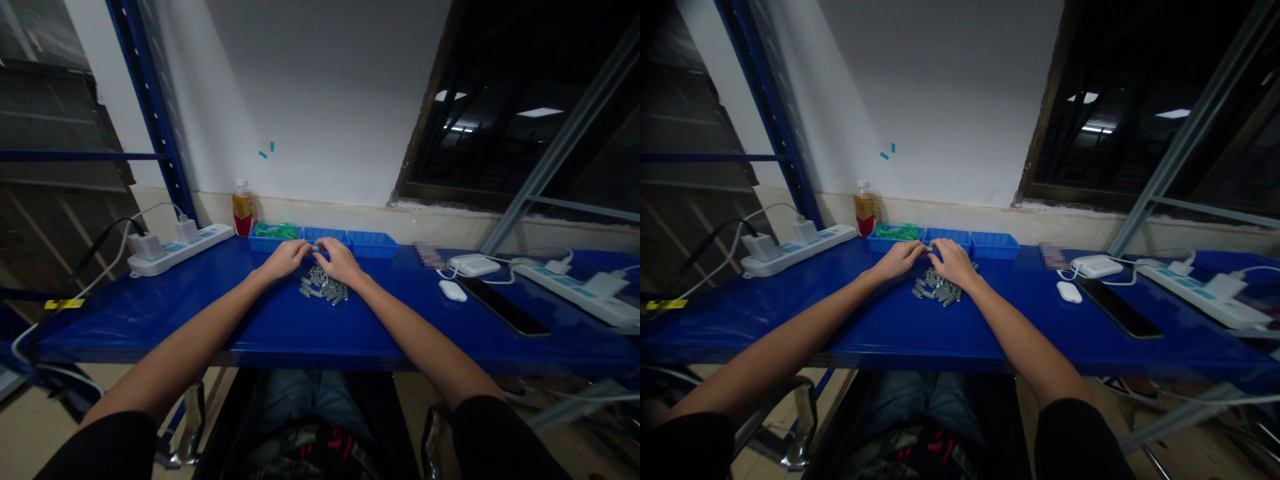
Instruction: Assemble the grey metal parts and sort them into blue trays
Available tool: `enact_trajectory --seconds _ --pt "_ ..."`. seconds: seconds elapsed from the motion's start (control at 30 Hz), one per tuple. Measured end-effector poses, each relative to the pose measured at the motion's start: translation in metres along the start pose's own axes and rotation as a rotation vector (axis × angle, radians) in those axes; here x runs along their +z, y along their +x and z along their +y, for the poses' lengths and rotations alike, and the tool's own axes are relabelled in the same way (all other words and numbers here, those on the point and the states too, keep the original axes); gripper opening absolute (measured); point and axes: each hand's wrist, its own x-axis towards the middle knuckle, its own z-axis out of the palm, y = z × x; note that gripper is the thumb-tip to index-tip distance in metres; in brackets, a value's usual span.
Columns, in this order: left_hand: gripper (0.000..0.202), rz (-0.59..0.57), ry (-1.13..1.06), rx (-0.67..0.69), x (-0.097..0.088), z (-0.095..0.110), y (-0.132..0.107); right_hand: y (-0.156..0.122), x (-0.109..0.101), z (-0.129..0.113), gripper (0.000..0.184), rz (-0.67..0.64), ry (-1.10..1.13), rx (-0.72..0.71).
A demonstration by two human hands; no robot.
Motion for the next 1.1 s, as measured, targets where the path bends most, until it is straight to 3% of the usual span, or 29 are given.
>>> enact_trajectory --seconds 0.1,0.27,0.47,0.6,0.63,0.73,0.8,0.9,0.97,1.03,1.1 --pt "0.037 0.002 -0.043 -0.025 0.001 0.001 -0.002 0.001 -0.001 -0.001 0.019 -0.034 -0.057 -0.003" --pt "0.031 0.045 -0.155 -0.022 0.002 0.004 -0.004 0.002 -0.002 0.001 0.030 -0.063 -0.154 0.060" --pt "0.020 0.038 -0.092 0.003 0.005 0.002 -0.003 0.003 0.002 -0.003 0.039 -0.127 -0.197 0.057" --pt "0.021 0.053 -0.064 0.000 0.009 -0.002 -0.003 0.009 -0.023 -0.003 0.036 -0.080 -0.243 0.110" --pt "0.021 0.048 -0.061 -0.011 0.010 -0.003 -0.003 0.009 -0.036 0.003 0.037 -0.030 -0.276 0.172" --pt "0.021 0.019 -0.056 -0.034 0.012 -0.003 -0.003 -0.009 -0.085 0.039 0.049 0.368 -0.570 0.703" --pt "0.021 0.002 -0.055 -0.022 0.014 -0.002 -0.003 -0.037 -0.115 0.075 0.063 0.500 -0.671 1.065" --pt "0.020 -0.021 -0.067 -0.009 0.015 0.001 -0.003 -0.092 -0.144 0.125 0.080 0.407 -0.669 1.456" --pt "0.020 -0.040 -0.080 -0.017 0.016 0.003 -0.004 -0.121 -0.153 0.147 0.080 0.311 -0.559 1.649" --pt "0.019 -0.055 -0.088 -0.036 0.016 0.005 -0.006 -0.137 -0.154 0.156 0.077 0.313 -0.525 1.690" --pt "0.019 -0.062 -0.092 -0.057 0.016 0.006 -0.006 -0.138 -0.153 0.155 0.071 0.366 -0.538 1.630"
